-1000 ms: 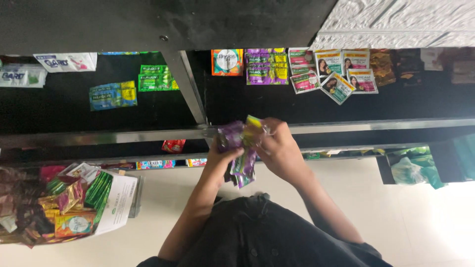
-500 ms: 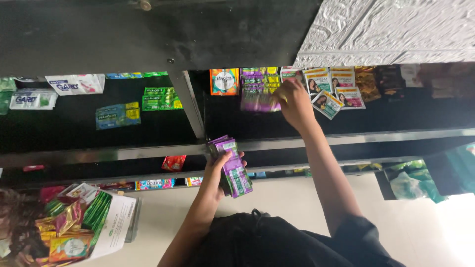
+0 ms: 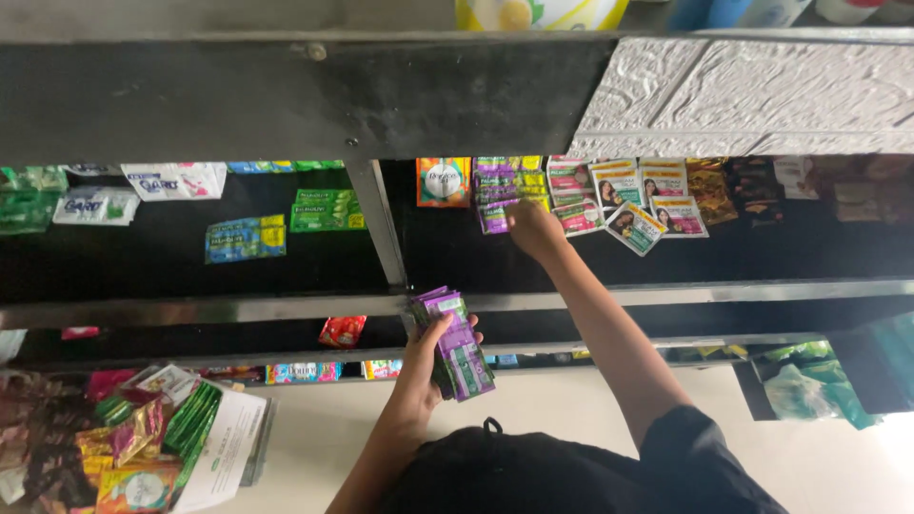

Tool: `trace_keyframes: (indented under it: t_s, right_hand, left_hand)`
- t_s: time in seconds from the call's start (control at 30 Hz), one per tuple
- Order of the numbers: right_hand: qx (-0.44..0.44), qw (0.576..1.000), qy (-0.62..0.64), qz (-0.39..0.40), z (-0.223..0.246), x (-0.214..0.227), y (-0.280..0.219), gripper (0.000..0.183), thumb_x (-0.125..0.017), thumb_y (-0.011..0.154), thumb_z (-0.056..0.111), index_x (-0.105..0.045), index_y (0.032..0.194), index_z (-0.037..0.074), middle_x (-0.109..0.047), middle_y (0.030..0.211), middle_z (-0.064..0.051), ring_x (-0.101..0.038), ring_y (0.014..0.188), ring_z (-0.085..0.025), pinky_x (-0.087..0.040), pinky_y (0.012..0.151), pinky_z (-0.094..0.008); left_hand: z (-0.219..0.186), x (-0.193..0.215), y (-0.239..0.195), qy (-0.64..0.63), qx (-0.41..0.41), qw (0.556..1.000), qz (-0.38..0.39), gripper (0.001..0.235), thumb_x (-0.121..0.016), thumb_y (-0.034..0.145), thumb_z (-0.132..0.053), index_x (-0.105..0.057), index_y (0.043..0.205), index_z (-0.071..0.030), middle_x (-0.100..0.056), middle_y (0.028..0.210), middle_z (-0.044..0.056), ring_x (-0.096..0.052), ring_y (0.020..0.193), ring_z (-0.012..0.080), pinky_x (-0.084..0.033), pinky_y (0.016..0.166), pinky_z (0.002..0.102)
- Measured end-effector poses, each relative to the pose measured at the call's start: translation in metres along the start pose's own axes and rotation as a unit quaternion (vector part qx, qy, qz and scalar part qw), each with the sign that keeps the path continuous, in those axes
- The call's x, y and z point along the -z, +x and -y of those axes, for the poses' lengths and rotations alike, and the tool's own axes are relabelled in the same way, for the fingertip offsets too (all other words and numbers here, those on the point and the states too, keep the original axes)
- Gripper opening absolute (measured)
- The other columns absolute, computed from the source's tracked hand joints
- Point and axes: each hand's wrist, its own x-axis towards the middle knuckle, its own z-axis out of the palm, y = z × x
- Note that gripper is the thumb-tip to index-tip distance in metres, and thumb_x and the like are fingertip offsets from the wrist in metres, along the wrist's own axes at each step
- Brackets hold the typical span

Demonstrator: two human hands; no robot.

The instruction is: Organizing various grocery items like bottles and packets on store shelves.

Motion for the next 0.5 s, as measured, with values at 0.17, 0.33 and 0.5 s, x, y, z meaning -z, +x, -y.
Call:
trace_keyframes:
  t_s: [0.17,0.33,0.5]
  right_hand:
    - [0.130,0.991,-0.002,-0.017,-0.024,-0.051,0.006,0.015,-0.065,0.089,0.016,-0.067,0.100,0.007,-0.069,0.105,-0.019,-0.065,0.107,-0.039,-0.054,0.089,-0.050]
    - [-0.009,0.949,0.303,0.086,0.079,0.073,-0.051,0.016,-0.066,0.099,0.018,-0.067,0.106,0.003,-0.073,0.100,-0.014,-0.070,0.093,-0.030,-0.056,0.081,-0.037]
    - [0.140,0.935,0.324,0.037,0.136,0.110,-0.123,0.042,-0.072,0.082,0.003,-0.064,0.123,0.001,-0.069,0.108,-0.014,-0.069,0.099,-0.026,-0.057,0.084,-0.039]
  left_hand:
    - [-0.004,-0.003,-0.002,0.010,0.016,1.000,-0.003,0.053,-0.071,0.087,-0.037,-0.060,0.129,-0.008,-0.075,0.106,0.017,-0.076,0.090,0.0282,-0.064,0.072,0.045]
    - [0.001,0.013,0.019,0.016,-0.024,0.998,0.059,0.064,-0.075,0.090,-0.044,-0.058,0.131,0.002,-0.072,0.102,0.022,-0.076,0.082,0.0295,-0.064,0.068,0.044]
    - [-0.013,-0.013,0.023,0.005,0.001,1.000,0.010,0.066,-0.079,0.082,-0.038,-0.052,0.135,-0.009,-0.071,0.103,0.016,-0.074,0.084,0.0293,-0.062,0.068,0.049]
